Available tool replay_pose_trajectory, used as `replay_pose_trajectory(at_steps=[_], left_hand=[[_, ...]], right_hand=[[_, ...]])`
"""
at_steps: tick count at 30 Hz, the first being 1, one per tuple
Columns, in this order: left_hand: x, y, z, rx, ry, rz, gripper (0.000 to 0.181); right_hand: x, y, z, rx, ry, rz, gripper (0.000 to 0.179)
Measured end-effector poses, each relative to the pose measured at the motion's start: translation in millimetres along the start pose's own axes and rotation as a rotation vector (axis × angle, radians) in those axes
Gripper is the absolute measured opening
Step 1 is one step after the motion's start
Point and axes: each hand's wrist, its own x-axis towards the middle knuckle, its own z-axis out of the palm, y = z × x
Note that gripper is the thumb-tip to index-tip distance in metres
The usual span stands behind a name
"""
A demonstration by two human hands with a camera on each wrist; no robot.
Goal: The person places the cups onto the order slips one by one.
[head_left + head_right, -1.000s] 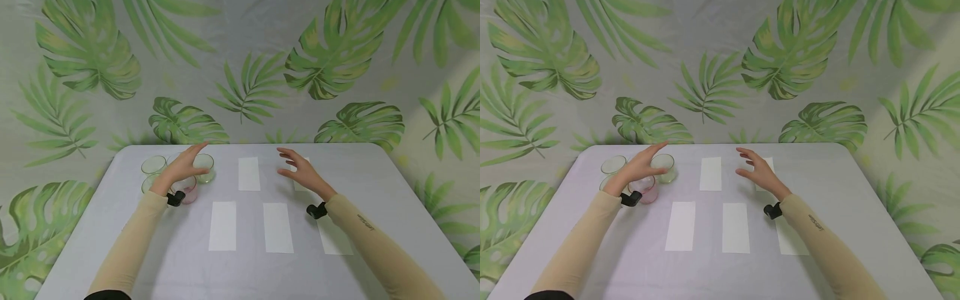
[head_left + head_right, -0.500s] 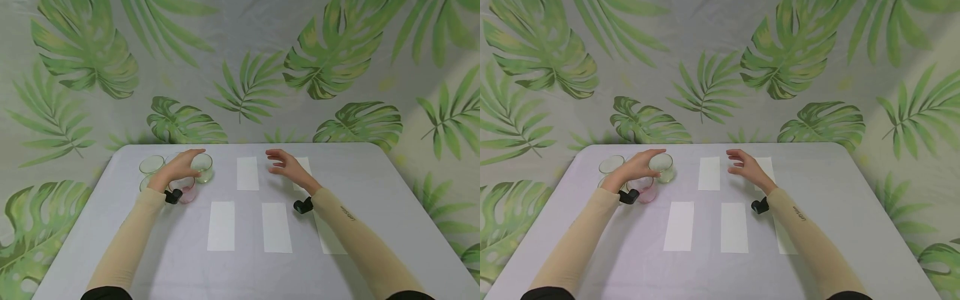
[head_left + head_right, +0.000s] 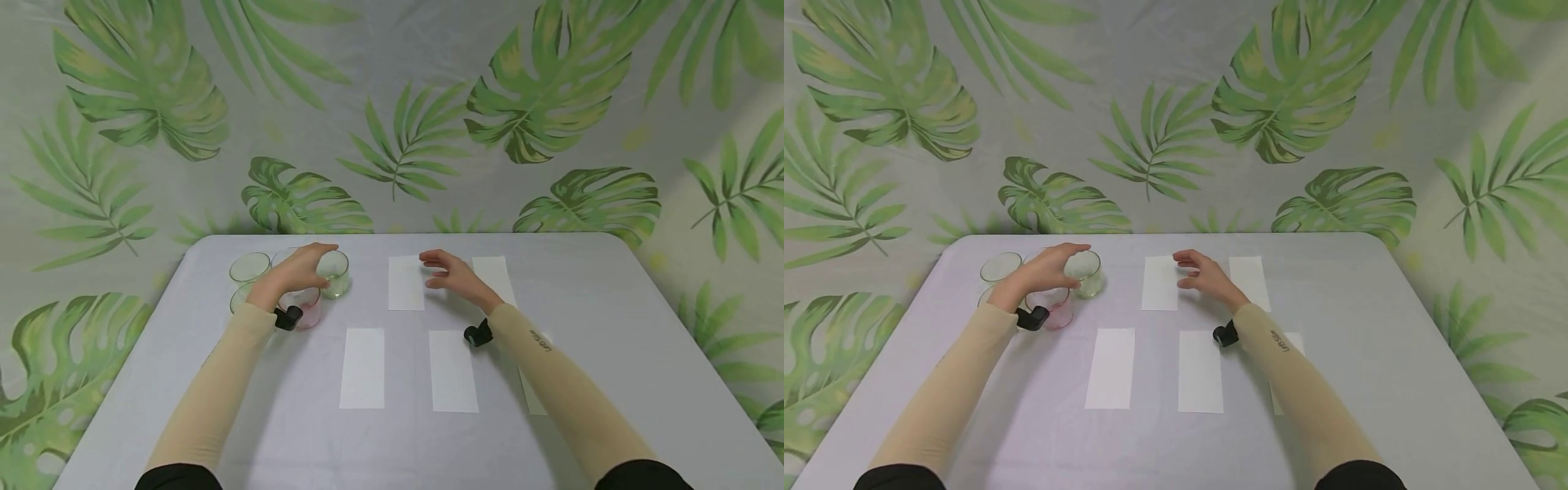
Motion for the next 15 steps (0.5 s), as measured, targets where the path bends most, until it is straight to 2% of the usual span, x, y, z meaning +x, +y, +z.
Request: replay_pose_trajectory(at_steps=[10, 15], left_hand=[[-0.7, 1.6, -0.8, 0.003, 0.036, -0.008, 0.072], [-0.4, 8.4, -3.0, 0.0, 0.043, 0.011, 0.072]], right_hand=[[8.4, 8, 8, -0.033, 0.008, 0.027, 0.056], [12.5, 10, 11, -0.072, -0.001, 0.057, 0.057]])
